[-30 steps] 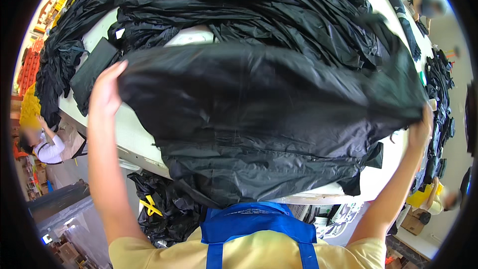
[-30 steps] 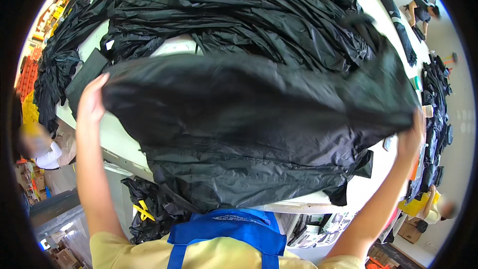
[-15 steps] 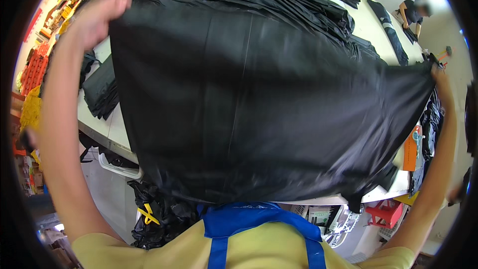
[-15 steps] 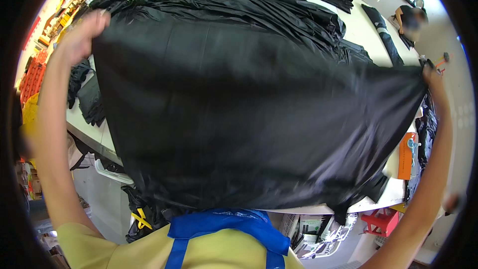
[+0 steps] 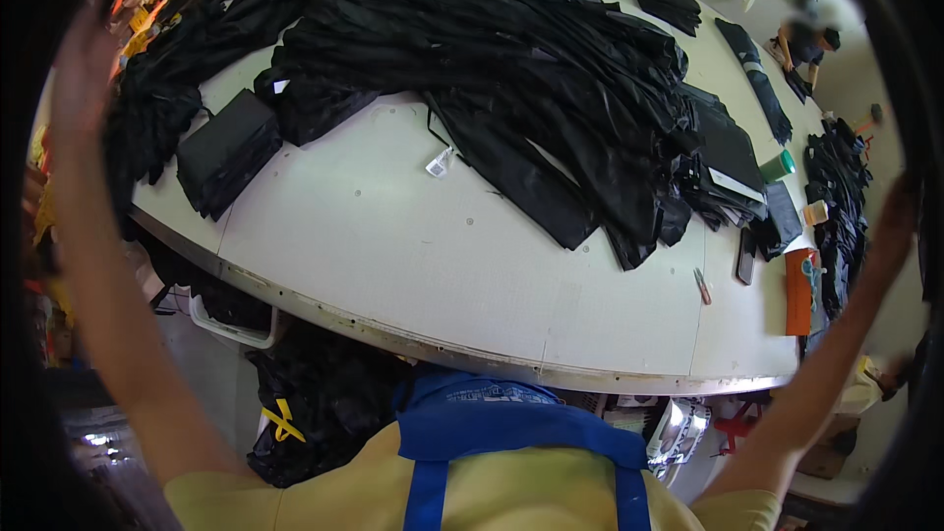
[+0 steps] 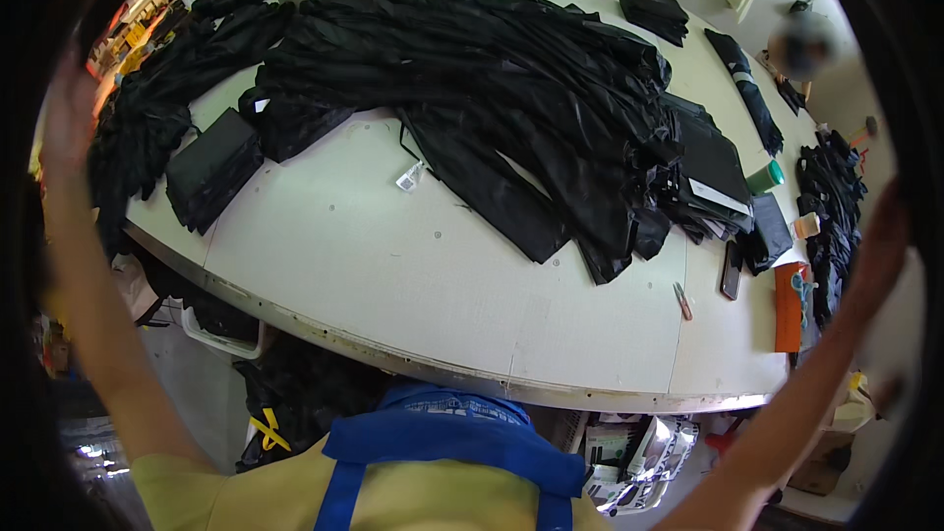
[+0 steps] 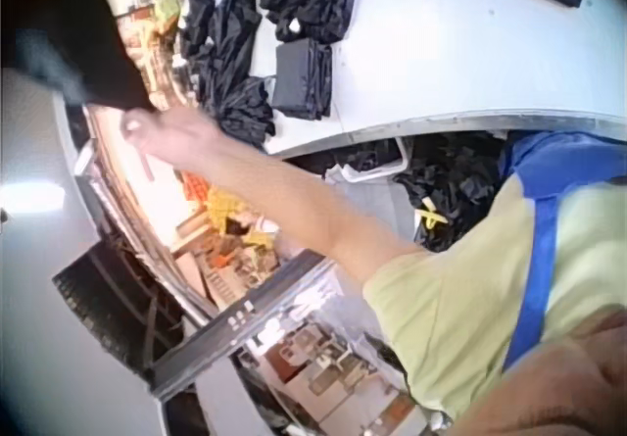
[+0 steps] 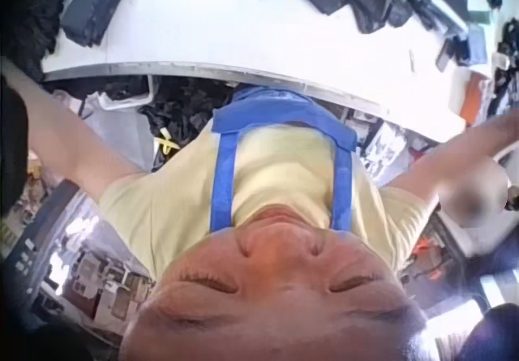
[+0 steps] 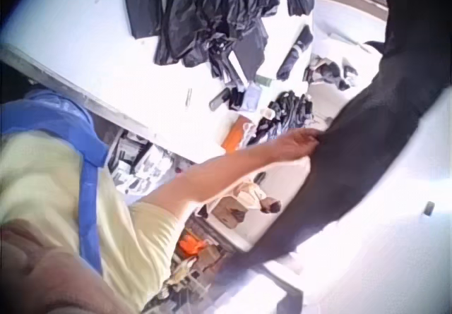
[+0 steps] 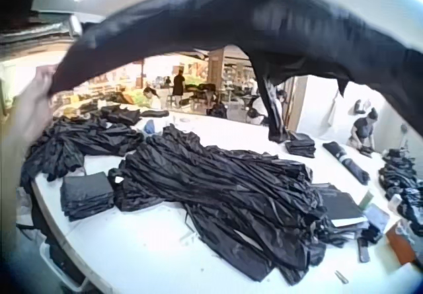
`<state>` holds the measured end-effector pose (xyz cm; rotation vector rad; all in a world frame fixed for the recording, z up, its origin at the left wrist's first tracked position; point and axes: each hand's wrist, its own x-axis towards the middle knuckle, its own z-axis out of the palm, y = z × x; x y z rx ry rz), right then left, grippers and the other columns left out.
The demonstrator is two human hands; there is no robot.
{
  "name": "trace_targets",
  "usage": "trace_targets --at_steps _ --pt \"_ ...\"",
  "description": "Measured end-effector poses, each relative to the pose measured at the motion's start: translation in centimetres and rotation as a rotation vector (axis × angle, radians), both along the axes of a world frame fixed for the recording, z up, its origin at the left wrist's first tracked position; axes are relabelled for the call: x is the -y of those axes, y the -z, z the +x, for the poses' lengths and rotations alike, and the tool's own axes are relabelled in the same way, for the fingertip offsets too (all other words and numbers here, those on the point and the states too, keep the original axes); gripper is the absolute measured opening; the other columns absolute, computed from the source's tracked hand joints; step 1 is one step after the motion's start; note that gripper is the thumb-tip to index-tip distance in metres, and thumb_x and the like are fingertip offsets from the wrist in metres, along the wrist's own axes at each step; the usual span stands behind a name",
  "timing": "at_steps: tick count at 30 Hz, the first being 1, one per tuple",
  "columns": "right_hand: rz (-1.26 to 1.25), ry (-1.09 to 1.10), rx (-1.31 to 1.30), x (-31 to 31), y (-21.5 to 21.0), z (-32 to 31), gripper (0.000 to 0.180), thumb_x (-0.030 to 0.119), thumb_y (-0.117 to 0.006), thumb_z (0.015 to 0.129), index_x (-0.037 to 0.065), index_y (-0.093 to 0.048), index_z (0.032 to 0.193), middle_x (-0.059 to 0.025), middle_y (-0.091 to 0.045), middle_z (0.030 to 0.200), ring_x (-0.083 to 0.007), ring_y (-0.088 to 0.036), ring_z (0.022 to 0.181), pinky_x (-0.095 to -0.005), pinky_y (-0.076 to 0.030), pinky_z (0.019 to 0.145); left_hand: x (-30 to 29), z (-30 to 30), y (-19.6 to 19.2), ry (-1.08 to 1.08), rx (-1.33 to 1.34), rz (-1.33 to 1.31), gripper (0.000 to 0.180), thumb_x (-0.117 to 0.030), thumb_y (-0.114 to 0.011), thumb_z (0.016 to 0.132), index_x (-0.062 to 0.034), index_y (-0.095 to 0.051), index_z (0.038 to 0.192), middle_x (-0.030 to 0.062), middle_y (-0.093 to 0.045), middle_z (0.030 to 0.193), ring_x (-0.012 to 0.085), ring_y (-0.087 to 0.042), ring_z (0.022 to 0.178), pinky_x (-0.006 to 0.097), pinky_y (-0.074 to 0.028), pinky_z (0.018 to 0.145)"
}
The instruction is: The person folds black trousers on a table, aligns the legs, and places them into a plastic bag labeled 'MALAYA'. The person repeats this process with another pair of trousers, folding and bagging them.
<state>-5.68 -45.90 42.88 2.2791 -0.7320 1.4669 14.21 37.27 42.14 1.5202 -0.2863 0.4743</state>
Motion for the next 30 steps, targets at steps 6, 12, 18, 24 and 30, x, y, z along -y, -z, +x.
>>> trace_targets --at_steps 6,12,18,24,30 --pt "0.34 -0.153 -0.227 -5.2 28.1 -10.3 0.032 0.017 -0.048 0.096 0.001 -0.05 0.124 -0.0137 -0.054 0.12 -0.0266 -0.056 0.105 -0.0342 -0.047 0.091 0.6 -3.2 22.2 -0.051 -0.377 0.123 0.008 -0.012 -0.052 0.095 -0.0165 -0.052 0.101 -0.0068 -0.046 0.093 0.0045 -0.047 0.086 0.026 -0.044 0.078" --pt "0.902 -0.105 -0.49 -17.0 43.3 -25.6 0.035 0.018 -0.046 0.097 0.001 -0.047 0.127 -0.0137 -0.051 0.126 -0.0261 -0.053 0.111 -0.0344 -0.044 0.096 -5.1 -8.2 41.0 0.056 -0.817 0.104 0.008 -0.01 -0.053 0.093 -0.0127 -0.053 0.101 -0.004 -0.049 0.09 0.0101 -0.053 0.08 0.029 -0.048 0.077" --pt "1.31 -0.066 -0.456 -20.6 44.1 -31.3 0.037 0.019 -0.043 0.098 0.0 -0.044 0.13 -0.0138 -0.048 0.131 -0.0255 -0.049 0.117 -0.0345 -0.041 0.1 -9.6 -10.6 48.0 -0.197 -1.105 0.701 0.014 -0.003 -0.053 0.088 -0.0057 -0.058 0.101 0.0021 -0.056 0.1 0.0144 -0.057 0.083 0.03 -0.049 0.077" --pt "1.463 -0.071 -0.39 -20.9 41.5 -31.7 0.04 0.02 -0.041 0.099 0.0 -0.042 0.134 -0.0139 -0.044 0.136 -0.0249 -0.046 0.122 -0.0346 -0.038 0.104 21.9 -15.9 36.6 0.26 -0.129 0.903 0.04 0.002 -0.058 0.071 -0.0023 -0.059 0.111 0.0164 -0.059 0.11 0.035 -0.054 0.106 0.044 -0.042 0.095" --pt "1.759 -0.639 -0.086 -24.1 39.1 -26.8 0.042 0.021 -0.038 0.101 0.0 -0.039 0.137 -0.014 -0.041 0.142 -0.0244 -0.042 0.128 -0.0347 -0.035 0.109 31.6 -23.2 44.8 0.837 -0.003 1.09 0.06 -0.013 -0.06 0.079 -0.0065 -0.044 0.137 0.0158 -0.049 0.136 0.0315 -0.047 0.124 0.037 -0.036 0.105"
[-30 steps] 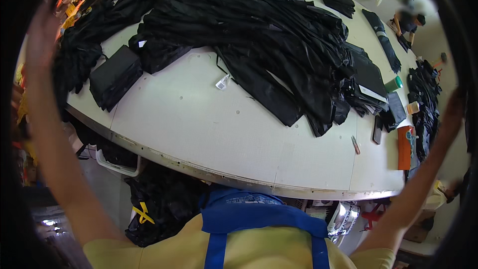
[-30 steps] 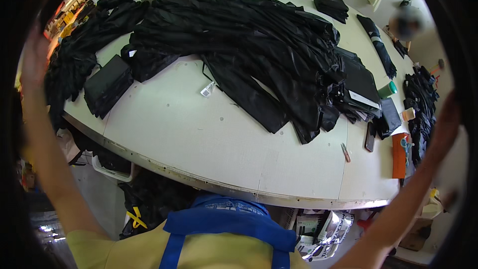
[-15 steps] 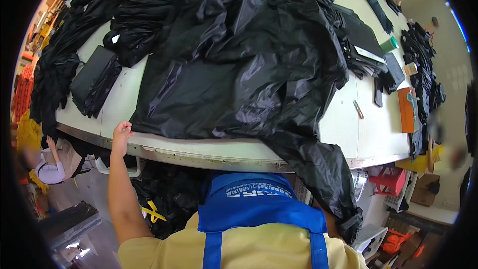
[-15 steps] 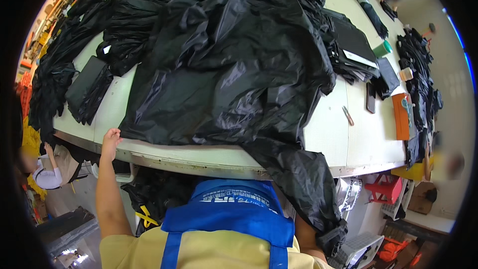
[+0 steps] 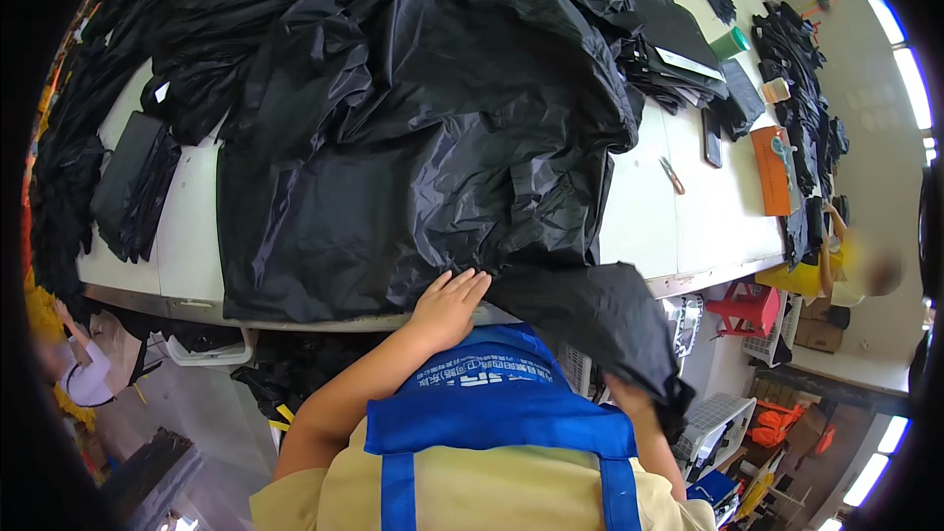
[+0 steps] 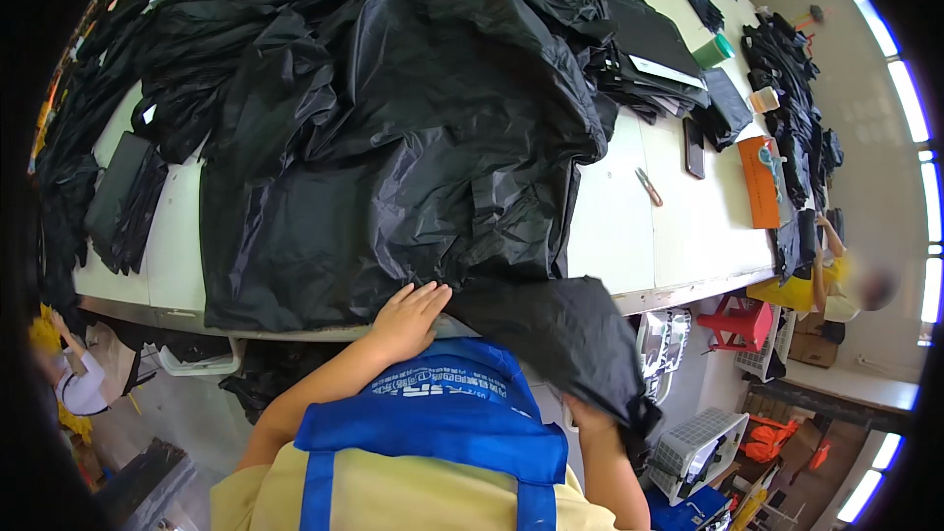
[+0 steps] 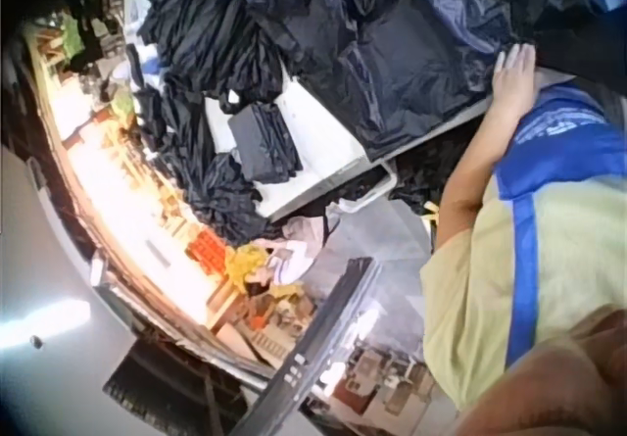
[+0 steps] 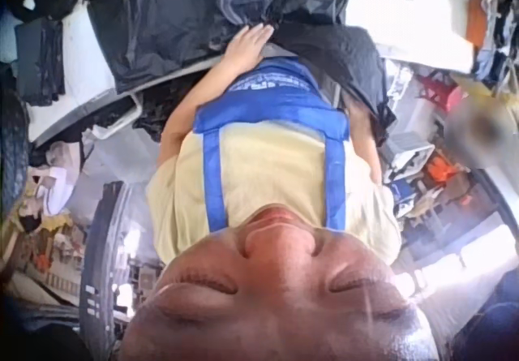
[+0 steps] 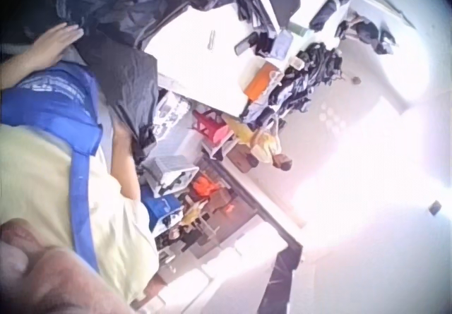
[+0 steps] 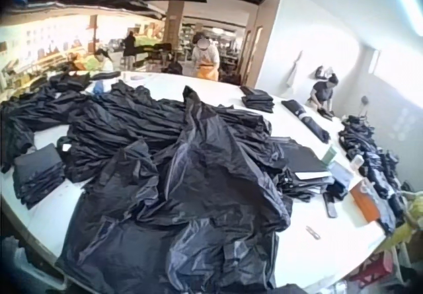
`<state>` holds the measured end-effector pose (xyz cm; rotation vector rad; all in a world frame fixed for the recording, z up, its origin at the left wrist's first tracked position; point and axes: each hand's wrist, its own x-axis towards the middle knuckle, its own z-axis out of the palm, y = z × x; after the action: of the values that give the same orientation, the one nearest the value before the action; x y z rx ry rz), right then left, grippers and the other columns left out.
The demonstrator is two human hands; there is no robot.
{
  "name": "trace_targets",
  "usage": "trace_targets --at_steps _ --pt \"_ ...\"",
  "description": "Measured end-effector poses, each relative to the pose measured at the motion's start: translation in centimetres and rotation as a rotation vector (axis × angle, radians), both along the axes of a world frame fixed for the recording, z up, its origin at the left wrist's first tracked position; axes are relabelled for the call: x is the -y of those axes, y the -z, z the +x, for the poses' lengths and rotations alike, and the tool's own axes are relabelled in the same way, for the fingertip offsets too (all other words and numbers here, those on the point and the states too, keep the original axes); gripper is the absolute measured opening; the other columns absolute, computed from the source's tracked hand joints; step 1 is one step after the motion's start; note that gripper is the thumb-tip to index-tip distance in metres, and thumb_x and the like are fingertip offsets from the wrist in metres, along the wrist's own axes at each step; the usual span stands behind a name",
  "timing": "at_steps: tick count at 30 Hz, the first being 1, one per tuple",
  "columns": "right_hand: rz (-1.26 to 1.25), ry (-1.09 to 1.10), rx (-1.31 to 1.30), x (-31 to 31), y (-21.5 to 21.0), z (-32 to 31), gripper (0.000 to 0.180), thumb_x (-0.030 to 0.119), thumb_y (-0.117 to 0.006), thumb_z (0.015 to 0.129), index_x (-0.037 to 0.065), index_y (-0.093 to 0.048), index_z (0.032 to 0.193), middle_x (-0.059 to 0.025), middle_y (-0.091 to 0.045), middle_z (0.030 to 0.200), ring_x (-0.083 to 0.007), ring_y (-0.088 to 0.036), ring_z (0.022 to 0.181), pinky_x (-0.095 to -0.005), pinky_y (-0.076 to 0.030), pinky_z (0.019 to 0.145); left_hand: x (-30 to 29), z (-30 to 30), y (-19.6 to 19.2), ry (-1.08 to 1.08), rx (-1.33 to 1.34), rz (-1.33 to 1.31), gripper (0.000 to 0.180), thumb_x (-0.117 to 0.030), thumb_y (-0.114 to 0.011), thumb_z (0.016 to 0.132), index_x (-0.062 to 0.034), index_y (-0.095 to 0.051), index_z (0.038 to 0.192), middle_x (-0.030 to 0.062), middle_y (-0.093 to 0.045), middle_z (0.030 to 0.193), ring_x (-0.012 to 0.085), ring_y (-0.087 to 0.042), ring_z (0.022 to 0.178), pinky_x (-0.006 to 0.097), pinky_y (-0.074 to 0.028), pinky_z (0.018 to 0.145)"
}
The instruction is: The person folds black trousers on a table, aligns the legs, and places them into a plastic bag labeled 'MALAYA'. The person repeats this process with another pair of trousers, folding and bagging them.
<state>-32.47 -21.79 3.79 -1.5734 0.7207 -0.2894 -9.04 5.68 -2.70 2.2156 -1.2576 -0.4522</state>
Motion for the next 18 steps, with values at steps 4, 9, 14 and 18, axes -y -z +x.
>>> trace_targets --at_steps 4,9,14,18 --pt "0.64 -0.454 -0.059 -5.2 3.0 4.0 0.041 0.013 -0.043 0.096 0.004 -0.044 0.136 -0.0142 -0.046 0.137 -0.0258 -0.044 0.126 -0.0364 -0.031 0.112 0.7 -1.2 0.2 0.122 -0.016 0.111 0.06 -0.028 -0.06 0.083 -0.0071 -0.045 0.137 0.0147 -0.048 0.138 0.0289 -0.044 0.128 0.034 -0.034 0.107" --pt "-1.091 -0.934 0.316 -4.3 -6.4 26.5 0.035 0.003 -0.052 0.084 0.008 -0.061 0.117 -0.0154 -0.059 0.121 -0.0318 -0.053 0.117 -0.043 -0.039 0.1 -0.7 -1.3 3.3 0.053 -0.431 0.235 0.059 -0.041 -0.052 0.091 -0.0038 -0.047 0.136 0.0195 -0.051 0.134 0.0301 -0.046 0.127 0.035 -0.034 0.106" --pt "-1.564 -0.889 -0.345 11.8 1.1 27.3 0.033 0.006 -0.051 0.083 0.019 -0.063 0.112 -0.0012 -0.06 0.117 -0.0234 -0.04 0.132 -0.0487 -0.02 0.112 0.4 0.0 1.2 0.237 -0.792 0.307 0.059 -0.047 -0.043 0.095 -0.0106 -0.04 0.141 0.0196 -0.048 0.137 0.0359 -0.049 0.123 0.037 -0.038 0.103" --pt "-1.367 -1.094 -0.69 16.2 2.1 26.1 0.015 0.005 -0.054 0.078 0.012 -0.066 0.083 -0.0091 -0.066 0.091 -0.0246 -0.059 0.101 -0.0422 -0.041 0.096 -4.7 3.0 -1.0 0.298 -1.049 0.04 0.047 -0.032 -0.048 0.098 -0.0056 -0.047 0.136 0.0173 -0.056 0.13 0.0291 -0.054 0.119 0.036 -0.042 0.1"
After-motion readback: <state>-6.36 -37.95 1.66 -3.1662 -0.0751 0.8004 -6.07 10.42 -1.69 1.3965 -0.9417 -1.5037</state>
